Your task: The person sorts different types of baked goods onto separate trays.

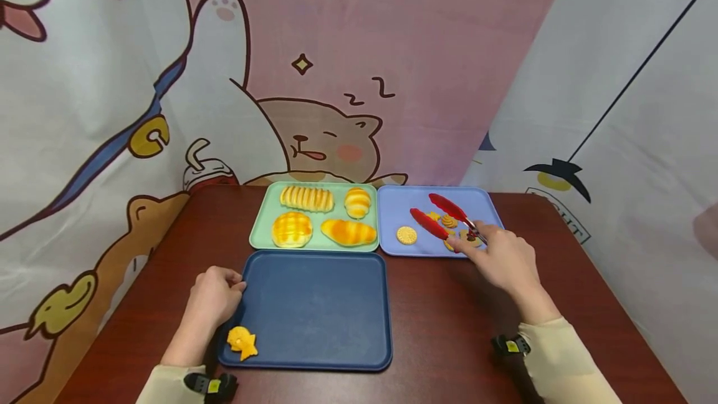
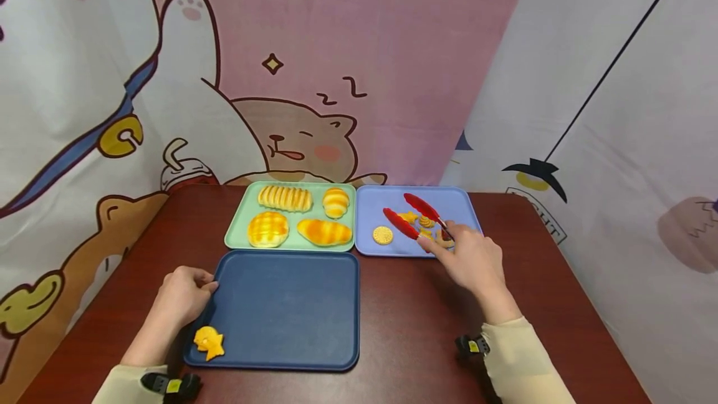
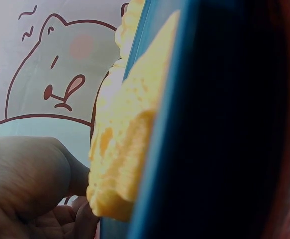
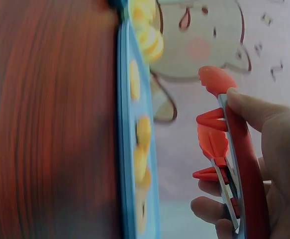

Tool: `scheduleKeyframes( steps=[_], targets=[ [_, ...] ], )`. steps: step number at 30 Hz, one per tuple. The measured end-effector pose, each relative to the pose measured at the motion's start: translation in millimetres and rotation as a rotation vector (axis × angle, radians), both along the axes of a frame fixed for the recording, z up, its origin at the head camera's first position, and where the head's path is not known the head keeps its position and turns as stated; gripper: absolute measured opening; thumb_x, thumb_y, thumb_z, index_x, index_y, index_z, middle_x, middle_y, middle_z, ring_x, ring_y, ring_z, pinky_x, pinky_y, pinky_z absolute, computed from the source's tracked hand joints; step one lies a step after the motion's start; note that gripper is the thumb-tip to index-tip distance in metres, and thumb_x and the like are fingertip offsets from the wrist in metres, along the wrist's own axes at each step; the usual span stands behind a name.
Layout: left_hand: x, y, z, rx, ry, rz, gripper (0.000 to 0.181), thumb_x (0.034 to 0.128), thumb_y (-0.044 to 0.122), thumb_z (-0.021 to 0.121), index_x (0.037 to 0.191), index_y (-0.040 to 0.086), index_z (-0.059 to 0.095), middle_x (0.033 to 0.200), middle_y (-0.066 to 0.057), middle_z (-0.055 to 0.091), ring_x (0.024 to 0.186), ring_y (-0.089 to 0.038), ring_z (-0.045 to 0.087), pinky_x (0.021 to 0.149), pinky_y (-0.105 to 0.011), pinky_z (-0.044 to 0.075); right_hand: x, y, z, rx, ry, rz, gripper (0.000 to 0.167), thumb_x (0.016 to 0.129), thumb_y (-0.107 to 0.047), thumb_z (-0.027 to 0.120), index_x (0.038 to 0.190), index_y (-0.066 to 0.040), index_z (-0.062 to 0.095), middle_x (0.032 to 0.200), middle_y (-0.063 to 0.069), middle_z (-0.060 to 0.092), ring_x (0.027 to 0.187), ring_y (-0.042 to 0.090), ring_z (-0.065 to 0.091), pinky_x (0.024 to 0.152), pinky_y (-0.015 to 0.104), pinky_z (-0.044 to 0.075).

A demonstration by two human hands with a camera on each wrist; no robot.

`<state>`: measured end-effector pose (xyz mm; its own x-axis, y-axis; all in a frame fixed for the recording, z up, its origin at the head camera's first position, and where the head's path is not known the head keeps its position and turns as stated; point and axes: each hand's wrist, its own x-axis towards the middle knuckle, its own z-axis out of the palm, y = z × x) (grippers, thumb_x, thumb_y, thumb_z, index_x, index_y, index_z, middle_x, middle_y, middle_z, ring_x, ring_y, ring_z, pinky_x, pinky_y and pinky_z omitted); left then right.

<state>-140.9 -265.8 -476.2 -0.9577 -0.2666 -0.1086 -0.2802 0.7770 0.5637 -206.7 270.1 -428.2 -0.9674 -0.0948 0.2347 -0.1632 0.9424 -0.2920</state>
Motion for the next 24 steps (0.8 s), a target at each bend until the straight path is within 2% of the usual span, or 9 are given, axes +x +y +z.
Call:
scheduleKeyframes(
  steps=[1,6,8,10,13,15,17,20,24],
  targets=[
    [-0.3,0.2,0.0,0.001,-0.001,0.000,0.023,0.0994,0.011,0.073,0.114,-0.006,0.077,0.109,-0.026,0.073,0.081,-0.030,0.067,0.073,-0.048,0.061,1.8,-6.8,0.4,0.001,0.016,0.019,0.097,0.093,-0.079,0.055,0.145,0.003,0.062,0.132,0.028,0.067,0.104,0.043,0.068,0.064,0.051,0.057],
    [-1.0,0.0,-0.3,0.000,0.000,-0.001,0.022,0.0992,0.011,0.073,0.113,-0.006,0.077,0.108,-0.025,0.073,0.081,-0.030,0.067,0.072,-0.048,0.061,11.1,-46.3,0.8,0.002,0.054,0.124,0.095,0.093,-0.079,0.056,0.141,0.002,0.065,0.133,0.025,0.068,0.109,0.042,0.069,0.075,0.057,0.060],
    [-1.1,-0.6,-0.6,-0.002,0.000,-0.001,0.022,0.0991,0.010,0.073,0.113,-0.006,0.077,0.107,-0.024,0.073,0.080,-0.030,0.067,0.072,-0.047,0.061,15.2,-64.7,0.2,-0.004,0.074,0.175,0.093,0.091,-0.079,0.060,0.139,0.000,0.068,0.128,0.022,0.071,0.090,0.034,0.071,0.067,0.049,0.060],
    [-1.0,-0.7,-0.8,-0.001,-0.001,0.000,0.022,0.0991,0.010,0.073,0.113,-0.006,0.077,0.106,-0.024,0.073,0.079,-0.029,0.066,0.071,-0.046,0.061,19.7,-83.2,-0.4,-0.001,0.084,0.218,0.093,0.090,-0.081,0.059,0.139,-0.003,0.069,0.128,0.018,0.072,0.085,0.029,0.071,0.066,0.045,0.059],
    [-0.5,-0.2,-1.3,0.000,-0.003,0.003,0.021,0.0991,0.010,0.073,0.112,-0.006,0.077,0.104,-0.023,0.073,0.077,-0.028,0.065,0.069,-0.045,0.060,26.5,-109.9,-0.4,-0.003,0.094,0.299,0.089,0.088,-0.083,0.061,0.133,-0.007,0.073,0.118,0.011,0.075,0.061,0.016,0.060,0.051,0.033,0.048],
    [-0.3,0.1,-1.6,-0.001,-0.004,0.005,0.021,0.0991,0.010,0.074,0.111,-0.006,0.077,0.104,-0.023,0.073,0.077,-0.028,0.065,0.069,-0.045,0.060,31.4,-126.1,-0.6,0.003,0.077,0.355,0.090,0.088,-0.085,0.057,0.132,-0.008,0.073,0.110,0.006,0.075,0.060,0.014,0.059,0.051,0.031,0.047],
    [0.0,0.0,-1.8,-0.002,-0.004,0.007,0.021,0.0989,0.010,0.074,0.111,-0.006,0.077,0.104,-0.023,0.073,0.076,-0.028,0.065,0.068,-0.044,0.060,36.2,-141.4,-0.9,0.005,0.072,0.415,0.087,0.088,-0.084,0.058,0.130,-0.009,0.073,0.105,0.001,0.073,0.054,0.008,0.049,0.049,0.027,0.041],
    [-0.2,-0.5,-1.8,-0.006,0.001,0.006,0.020,0.0984,0.010,0.074,0.110,-0.006,0.078,0.104,-0.023,0.073,0.077,-0.028,0.065,0.068,-0.045,0.060,42.2,-161.9,-2.1,0.022,0.085,0.504,0.083,0.089,-0.081,0.060,0.132,-0.011,0.073,0.100,-0.006,0.069,0.057,0.004,0.050,0.050,0.025,0.041],
    [-1.5,-0.8,-1.1,-0.011,0.007,0.004,0.020,0.0979,0.010,0.075,0.110,-0.006,0.078,0.104,-0.024,0.073,0.077,-0.029,0.066,0.069,-0.046,0.060,46.8,-184.4,-6.4,0.064,0.092,0.615,0.079,0.089,-0.079,0.063,0.132,-0.013,0.074,0.105,-0.006,0.071,0.067,0.007,0.061,0.052,0.026,0.044]
  ],
)
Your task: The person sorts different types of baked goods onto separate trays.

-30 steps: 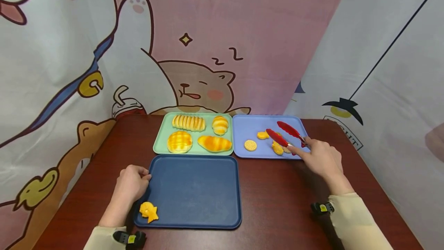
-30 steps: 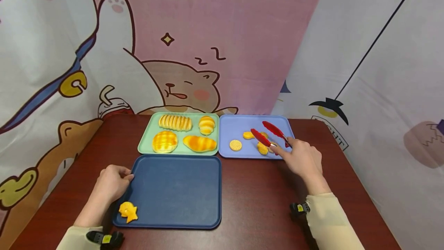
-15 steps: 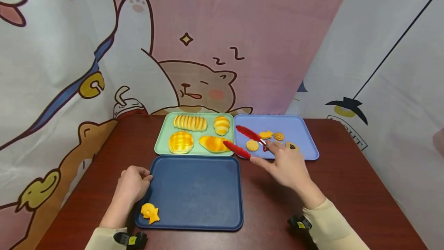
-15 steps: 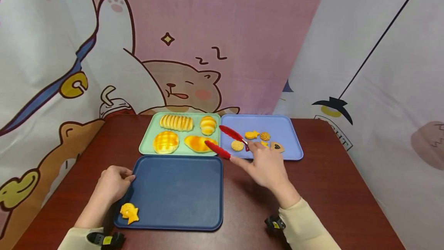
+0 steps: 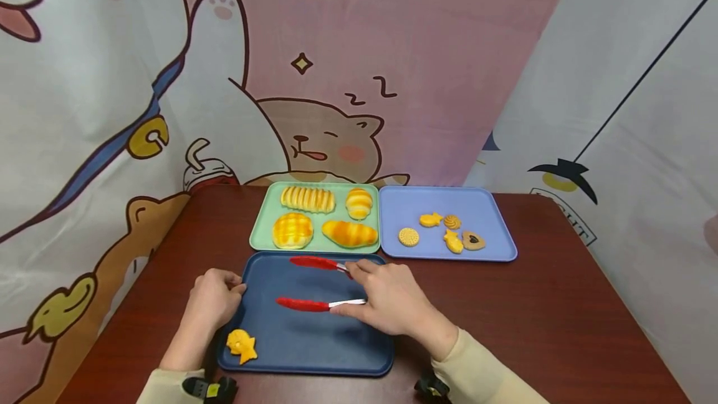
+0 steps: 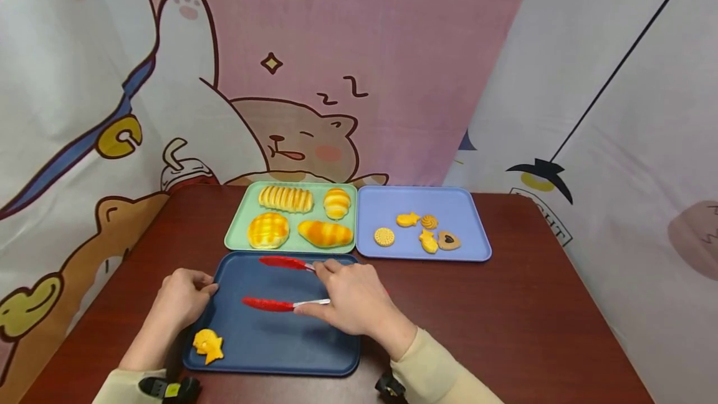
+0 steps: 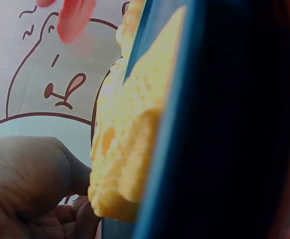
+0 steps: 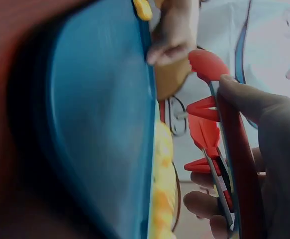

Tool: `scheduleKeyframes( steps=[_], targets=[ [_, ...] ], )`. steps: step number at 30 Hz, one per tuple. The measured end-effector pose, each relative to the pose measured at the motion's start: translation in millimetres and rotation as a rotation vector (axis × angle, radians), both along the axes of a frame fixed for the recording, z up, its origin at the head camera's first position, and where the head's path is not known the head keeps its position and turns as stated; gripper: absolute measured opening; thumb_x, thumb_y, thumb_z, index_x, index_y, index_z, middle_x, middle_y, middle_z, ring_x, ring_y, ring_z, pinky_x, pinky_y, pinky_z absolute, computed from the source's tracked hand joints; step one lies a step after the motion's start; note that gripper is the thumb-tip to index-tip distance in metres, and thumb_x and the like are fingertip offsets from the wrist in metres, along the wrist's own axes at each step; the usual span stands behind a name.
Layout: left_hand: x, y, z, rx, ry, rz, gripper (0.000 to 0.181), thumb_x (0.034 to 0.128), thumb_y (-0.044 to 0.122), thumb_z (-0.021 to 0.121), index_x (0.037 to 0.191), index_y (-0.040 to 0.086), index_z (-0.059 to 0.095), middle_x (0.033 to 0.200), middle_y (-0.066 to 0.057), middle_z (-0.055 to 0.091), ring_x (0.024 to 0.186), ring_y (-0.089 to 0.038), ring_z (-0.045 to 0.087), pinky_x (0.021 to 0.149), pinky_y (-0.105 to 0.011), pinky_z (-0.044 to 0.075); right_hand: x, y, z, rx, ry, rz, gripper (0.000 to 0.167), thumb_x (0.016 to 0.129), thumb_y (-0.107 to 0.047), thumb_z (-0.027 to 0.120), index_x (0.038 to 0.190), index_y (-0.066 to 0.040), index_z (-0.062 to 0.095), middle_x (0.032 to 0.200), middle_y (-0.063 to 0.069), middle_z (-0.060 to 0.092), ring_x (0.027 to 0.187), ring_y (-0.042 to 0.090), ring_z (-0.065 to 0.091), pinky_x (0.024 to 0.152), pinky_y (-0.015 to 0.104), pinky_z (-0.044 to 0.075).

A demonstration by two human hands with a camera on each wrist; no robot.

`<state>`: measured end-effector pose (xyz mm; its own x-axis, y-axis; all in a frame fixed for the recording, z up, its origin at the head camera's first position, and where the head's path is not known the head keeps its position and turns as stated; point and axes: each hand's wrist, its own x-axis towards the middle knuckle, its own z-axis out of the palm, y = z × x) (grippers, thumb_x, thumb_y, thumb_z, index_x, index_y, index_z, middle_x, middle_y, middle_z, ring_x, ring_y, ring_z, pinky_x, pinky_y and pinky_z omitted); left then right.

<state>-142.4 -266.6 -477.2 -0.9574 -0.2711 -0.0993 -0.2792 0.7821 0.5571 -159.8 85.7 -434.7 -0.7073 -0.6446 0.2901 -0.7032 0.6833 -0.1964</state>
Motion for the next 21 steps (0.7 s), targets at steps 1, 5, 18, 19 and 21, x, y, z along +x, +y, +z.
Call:
scheduleKeyframes(
  steps=[1,5,18,19,21],
  targets=[
    [-0.2,-0.2,0.0,0.000,-0.001,0.000,0.020,0.0979,0.010,0.075,0.110,-0.006,0.078,0.104,-0.024,0.073,0.078,-0.029,0.066,0.069,-0.046,0.060,1.1,-4.9,-1.6,0.017,-0.004,0.023,0.080,0.090,-0.080,0.062,0.133,-0.014,0.074,0.106,-0.006,0.072,0.069,0.008,0.063,0.053,0.026,0.044],
    [-0.7,-0.6,-0.1,-0.001,-0.009,0.001,0.021,0.0976,0.010,0.075,0.111,-0.005,0.078,0.105,-0.024,0.073,0.079,-0.030,0.066,0.070,-0.046,0.060,6.2,-22.3,-4.8,0.079,-0.048,0.100,0.083,0.091,-0.082,0.055,0.136,-0.015,0.072,0.117,-0.004,0.074,0.074,0.008,0.067,0.057,0.026,0.048],
    [-1.0,-2.7,0.8,0.002,-0.007,-0.008,0.022,0.0970,0.012,0.076,0.111,-0.005,0.079,0.106,-0.026,0.073,0.082,-0.032,0.067,0.074,-0.050,0.061,26.0,-61.1,-12.7,0.159,-0.068,0.236,0.083,0.095,-0.083,0.047,0.139,-0.018,0.071,0.128,-0.007,0.071,0.076,0.008,0.069,0.057,0.027,0.051],
    [-1.1,-2.7,0.8,0.004,-0.007,-0.010,0.022,0.0971,0.012,0.076,0.111,-0.005,0.079,0.106,-0.025,0.073,0.082,-0.032,0.067,0.074,-0.050,0.061,26.6,-62.7,-13.8,0.165,-0.069,0.239,0.082,0.095,-0.083,0.047,0.139,-0.018,0.071,0.128,-0.007,0.071,0.075,0.008,0.068,0.057,0.027,0.050],
    [-1.3,-2.8,0.6,0.006,-0.012,-0.012,0.021,0.0974,0.012,0.076,0.111,-0.004,0.079,0.105,-0.024,0.073,0.082,-0.031,0.067,0.074,-0.049,0.060,27.6,-64.9,-15.7,0.175,-0.069,0.242,0.081,0.095,-0.083,0.047,0.138,-0.018,0.071,0.126,-0.007,0.071,0.072,0.007,0.066,0.054,0.027,0.048]
  ],
)
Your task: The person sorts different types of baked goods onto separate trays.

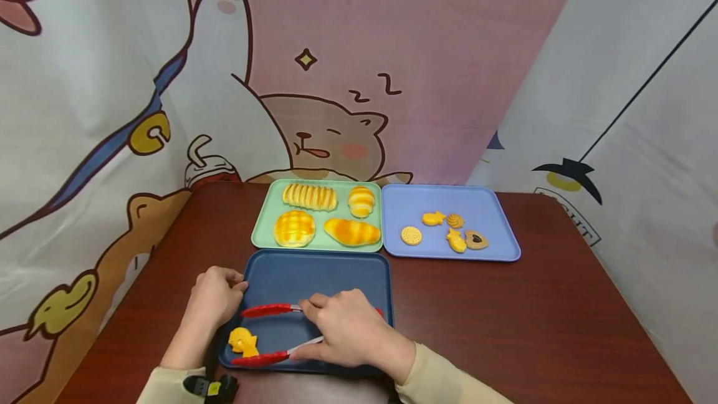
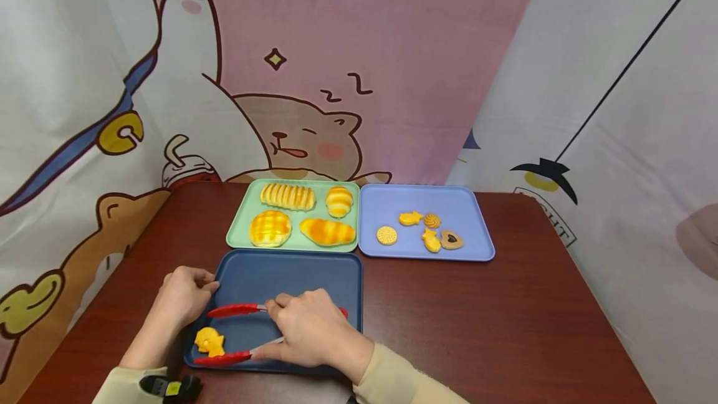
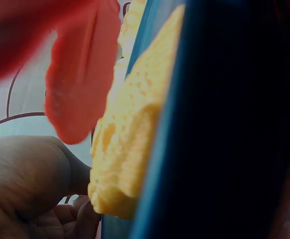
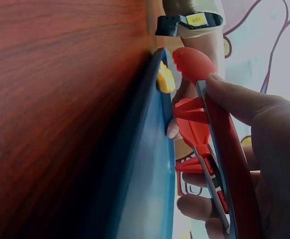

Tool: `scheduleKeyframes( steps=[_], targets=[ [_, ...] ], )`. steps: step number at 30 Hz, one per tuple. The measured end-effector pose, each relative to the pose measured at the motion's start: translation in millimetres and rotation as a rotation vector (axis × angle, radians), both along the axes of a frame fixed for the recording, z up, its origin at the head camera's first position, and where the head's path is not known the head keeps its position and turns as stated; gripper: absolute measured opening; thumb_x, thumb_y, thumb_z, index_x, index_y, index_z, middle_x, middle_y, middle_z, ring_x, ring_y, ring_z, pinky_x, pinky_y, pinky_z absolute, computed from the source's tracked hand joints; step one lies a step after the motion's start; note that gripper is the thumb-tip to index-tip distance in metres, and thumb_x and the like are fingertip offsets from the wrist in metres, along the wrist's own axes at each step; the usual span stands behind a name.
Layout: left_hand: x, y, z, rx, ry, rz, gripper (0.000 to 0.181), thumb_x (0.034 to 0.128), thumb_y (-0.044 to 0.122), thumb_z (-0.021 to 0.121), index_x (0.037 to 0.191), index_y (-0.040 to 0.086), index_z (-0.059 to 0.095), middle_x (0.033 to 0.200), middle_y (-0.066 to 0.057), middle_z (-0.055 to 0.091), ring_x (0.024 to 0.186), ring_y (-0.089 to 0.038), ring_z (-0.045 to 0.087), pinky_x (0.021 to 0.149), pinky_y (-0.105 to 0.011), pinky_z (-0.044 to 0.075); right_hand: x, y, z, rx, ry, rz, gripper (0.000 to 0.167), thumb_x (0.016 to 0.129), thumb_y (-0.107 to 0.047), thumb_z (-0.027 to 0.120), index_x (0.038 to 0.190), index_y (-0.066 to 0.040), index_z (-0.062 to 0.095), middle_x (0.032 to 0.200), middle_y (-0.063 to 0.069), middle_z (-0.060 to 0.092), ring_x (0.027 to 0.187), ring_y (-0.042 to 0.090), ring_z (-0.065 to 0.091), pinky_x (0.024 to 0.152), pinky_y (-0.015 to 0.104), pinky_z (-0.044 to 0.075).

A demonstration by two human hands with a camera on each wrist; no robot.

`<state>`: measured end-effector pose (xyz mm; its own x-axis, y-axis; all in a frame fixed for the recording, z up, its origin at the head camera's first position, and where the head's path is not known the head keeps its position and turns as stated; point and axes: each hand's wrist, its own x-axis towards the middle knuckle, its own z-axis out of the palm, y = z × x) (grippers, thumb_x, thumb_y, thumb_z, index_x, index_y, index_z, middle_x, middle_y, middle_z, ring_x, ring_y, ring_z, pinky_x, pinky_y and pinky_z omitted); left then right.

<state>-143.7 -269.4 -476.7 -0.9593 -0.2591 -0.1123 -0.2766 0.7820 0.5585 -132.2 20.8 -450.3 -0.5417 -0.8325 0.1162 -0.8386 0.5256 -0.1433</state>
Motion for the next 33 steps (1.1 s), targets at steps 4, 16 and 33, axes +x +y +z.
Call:
scheduleKeyframes(
  steps=[4,16,33],
  targets=[
    [-0.2,0.0,-0.3,0.003,-0.001,0.001,0.021,0.0973,0.012,0.076,0.111,-0.004,0.079,0.105,-0.024,0.074,0.081,-0.030,0.066,0.072,-0.047,0.060,0.3,-1.9,-2.9,0.007,0.007,0.003,0.079,0.095,-0.082,0.048,0.135,-0.019,0.072,0.120,-0.008,0.071,0.064,0.005,0.060,0.051,0.025,0.042],
    [0.3,0.9,1.7,0.012,-0.009,0.005,0.021,0.0973,0.011,0.076,0.112,-0.004,0.079,0.107,-0.024,0.073,0.082,-0.031,0.065,0.071,-0.045,0.060,-2.1,-4.4,-11.4,0.023,0.003,0.012,0.074,0.095,-0.080,0.051,0.133,-0.021,0.074,0.111,-0.009,0.071,0.059,0.004,0.053,0.049,0.023,0.039],
    [0.6,0.7,1.6,0.005,-0.005,0.001,0.021,0.0971,0.012,0.076,0.111,-0.003,0.079,0.107,-0.023,0.073,0.083,-0.031,0.064,0.071,-0.045,0.059,-2.9,8.7,-13.1,-0.034,-0.027,-0.001,0.073,0.095,-0.080,0.050,0.133,-0.023,0.075,0.108,-0.013,0.069,0.059,0.000,0.051,0.050,0.021,0.036]
  ],
)
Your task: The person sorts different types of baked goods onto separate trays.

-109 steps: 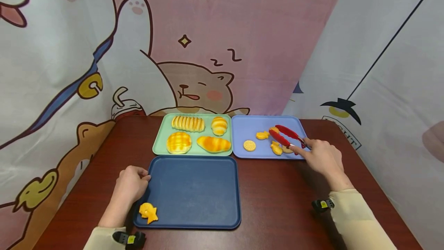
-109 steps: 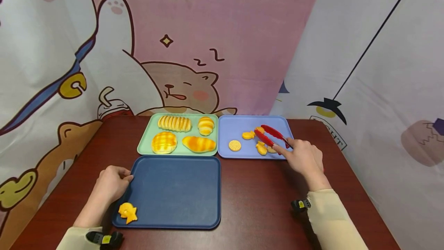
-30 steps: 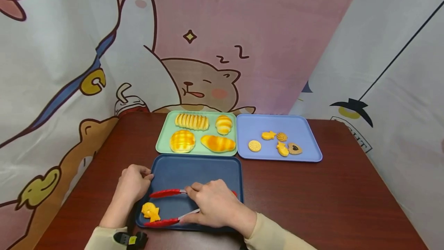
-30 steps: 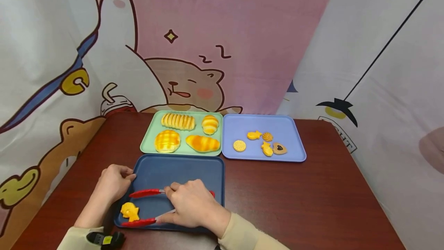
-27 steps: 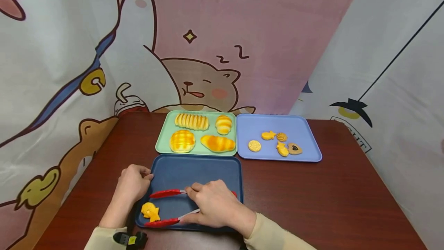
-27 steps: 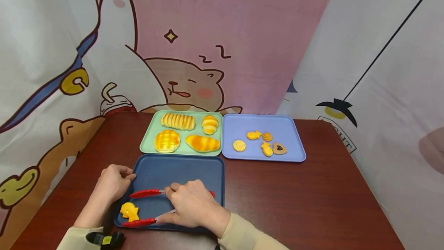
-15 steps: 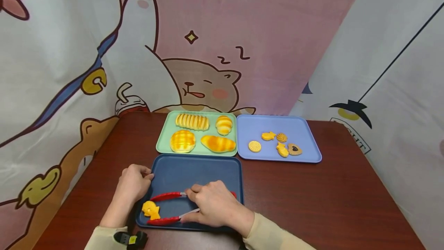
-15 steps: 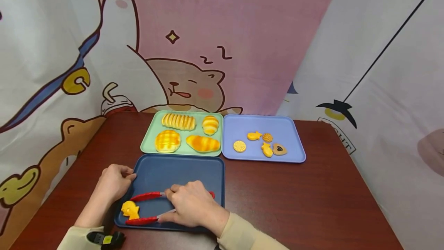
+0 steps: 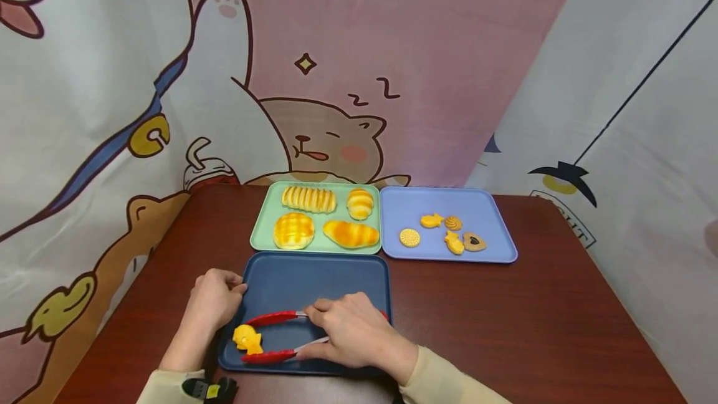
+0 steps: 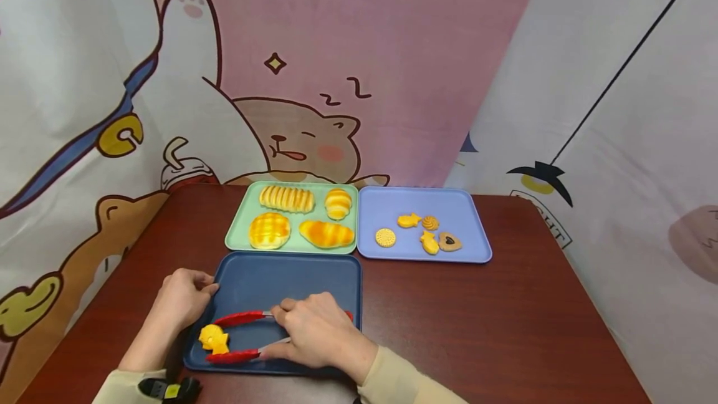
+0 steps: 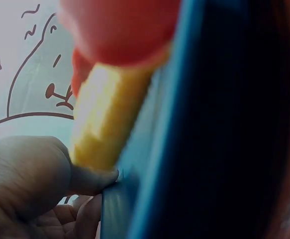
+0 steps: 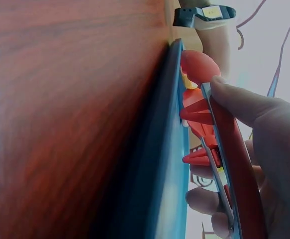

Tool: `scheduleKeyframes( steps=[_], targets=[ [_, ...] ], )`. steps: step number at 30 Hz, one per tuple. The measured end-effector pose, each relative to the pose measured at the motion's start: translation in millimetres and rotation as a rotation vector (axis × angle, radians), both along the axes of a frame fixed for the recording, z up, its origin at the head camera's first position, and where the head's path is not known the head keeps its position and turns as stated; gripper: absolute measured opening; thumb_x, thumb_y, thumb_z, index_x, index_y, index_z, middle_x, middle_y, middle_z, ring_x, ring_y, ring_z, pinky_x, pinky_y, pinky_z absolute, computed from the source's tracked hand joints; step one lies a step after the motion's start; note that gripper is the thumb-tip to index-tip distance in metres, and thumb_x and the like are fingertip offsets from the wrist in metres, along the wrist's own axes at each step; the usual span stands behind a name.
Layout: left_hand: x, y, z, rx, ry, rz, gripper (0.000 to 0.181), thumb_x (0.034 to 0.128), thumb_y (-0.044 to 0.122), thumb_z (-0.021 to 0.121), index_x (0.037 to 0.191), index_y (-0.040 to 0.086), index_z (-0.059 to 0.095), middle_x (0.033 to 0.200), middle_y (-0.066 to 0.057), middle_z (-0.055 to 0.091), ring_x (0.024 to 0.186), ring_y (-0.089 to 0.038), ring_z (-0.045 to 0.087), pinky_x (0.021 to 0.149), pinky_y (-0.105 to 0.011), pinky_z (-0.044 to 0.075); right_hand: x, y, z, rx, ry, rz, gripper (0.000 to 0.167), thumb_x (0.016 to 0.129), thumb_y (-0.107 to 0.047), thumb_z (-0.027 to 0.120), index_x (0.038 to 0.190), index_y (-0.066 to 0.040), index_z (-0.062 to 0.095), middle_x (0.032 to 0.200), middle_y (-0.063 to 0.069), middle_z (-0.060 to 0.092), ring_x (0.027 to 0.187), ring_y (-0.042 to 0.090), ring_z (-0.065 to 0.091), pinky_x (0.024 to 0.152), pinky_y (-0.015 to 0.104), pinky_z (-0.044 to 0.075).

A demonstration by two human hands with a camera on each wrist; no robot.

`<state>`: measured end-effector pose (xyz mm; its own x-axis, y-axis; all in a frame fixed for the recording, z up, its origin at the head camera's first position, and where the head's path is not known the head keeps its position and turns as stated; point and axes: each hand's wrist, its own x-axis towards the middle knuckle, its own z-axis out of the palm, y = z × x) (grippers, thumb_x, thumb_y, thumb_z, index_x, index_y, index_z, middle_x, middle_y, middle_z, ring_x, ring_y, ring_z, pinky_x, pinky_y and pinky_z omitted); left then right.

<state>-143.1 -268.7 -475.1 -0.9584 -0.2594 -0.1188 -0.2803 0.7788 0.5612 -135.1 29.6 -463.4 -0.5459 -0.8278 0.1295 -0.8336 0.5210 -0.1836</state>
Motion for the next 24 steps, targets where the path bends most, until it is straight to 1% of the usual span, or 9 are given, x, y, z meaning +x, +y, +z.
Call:
scheduleKeyframes(
  steps=[5,10,12,15,18,20,24],
  targets=[
    [1.1,0.0,-0.2,-0.004,0.001,0.001,0.020,0.0963,0.012,0.077,0.109,-0.002,0.080,0.104,-0.023,0.074,0.080,-0.031,0.064,0.069,-0.046,0.059,-2.0,14.6,3.7,-0.028,-0.010,-0.026,0.072,0.095,-0.079,0.053,0.133,-0.022,0.075,0.110,-0.013,0.070,0.058,0.000,0.049,0.050,0.020,0.034],
    [-0.3,-0.1,-0.2,-0.014,0.013,-0.001,0.020,0.0959,0.012,0.077,0.109,-0.003,0.080,0.105,-0.024,0.074,0.079,-0.031,0.065,0.068,-0.047,0.058,-7.3,32.0,9.7,-0.043,0.000,-0.092,0.073,0.094,-0.078,0.056,0.134,-0.020,0.074,0.111,-0.010,0.071,0.054,0.000,0.046,0.048,0.019,0.034],
    [-0.4,-0.2,-0.3,-0.018,0.023,-0.003,0.020,0.0955,0.012,0.077,0.108,-0.003,0.080,0.105,-0.025,0.074,0.078,-0.032,0.066,0.067,-0.048,0.058,-10.0,39.1,12.8,-0.050,0.007,-0.120,0.073,0.093,-0.078,0.058,0.134,-0.019,0.075,0.113,-0.009,0.072,0.055,0.000,0.048,0.048,0.019,0.034],
    [-0.3,-0.3,-0.5,-0.019,0.033,-0.008,0.019,0.0952,0.011,0.077,0.106,-0.003,0.080,0.104,-0.025,0.074,0.078,-0.031,0.067,0.066,-0.048,0.057,-14.1,50.1,17.2,-0.073,0.017,-0.157,0.072,0.093,-0.076,0.062,0.133,-0.018,0.075,0.114,-0.007,0.074,0.060,0.001,0.055,0.049,0.019,0.037],
    [-0.2,-0.8,-0.5,-0.018,0.033,-0.010,0.018,0.0956,0.011,0.076,0.106,-0.003,0.080,0.104,-0.025,0.074,0.079,-0.031,0.067,0.066,-0.048,0.056,-18.7,60.5,21.4,-0.104,0.045,-0.190,0.070,0.092,-0.074,0.065,0.132,-0.017,0.076,0.114,-0.006,0.075,0.064,0.005,0.060,0.050,0.020,0.038],
    [-0.2,-1.0,-0.5,-0.015,0.031,-0.009,0.018,0.0958,0.011,0.076,0.106,-0.003,0.080,0.105,-0.025,0.074,0.079,-0.031,0.068,0.065,-0.048,0.056,-21.8,67.2,24.0,-0.119,0.064,-0.212,0.069,0.091,-0.073,0.067,0.131,-0.017,0.077,0.112,-0.006,0.075,0.062,0.006,0.059,0.049,0.021,0.038],
    [-0.5,-1.0,-0.6,-0.013,0.029,-0.008,0.017,0.0957,0.011,0.076,0.106,-0.003,0.080,0.104,-0.025,0.074,0.078,-0.031,0.067,0.064,-0.047,0.056,-28.2,80.5,29.4,-0.138,0.128,-0.247,0.067,0.090,-0.073,0.068,0.127,-0.018,0.078,0.107,-0.008,0.075,0.063,0.006,0.060,0.050,0.023,0.038]
  ],
)
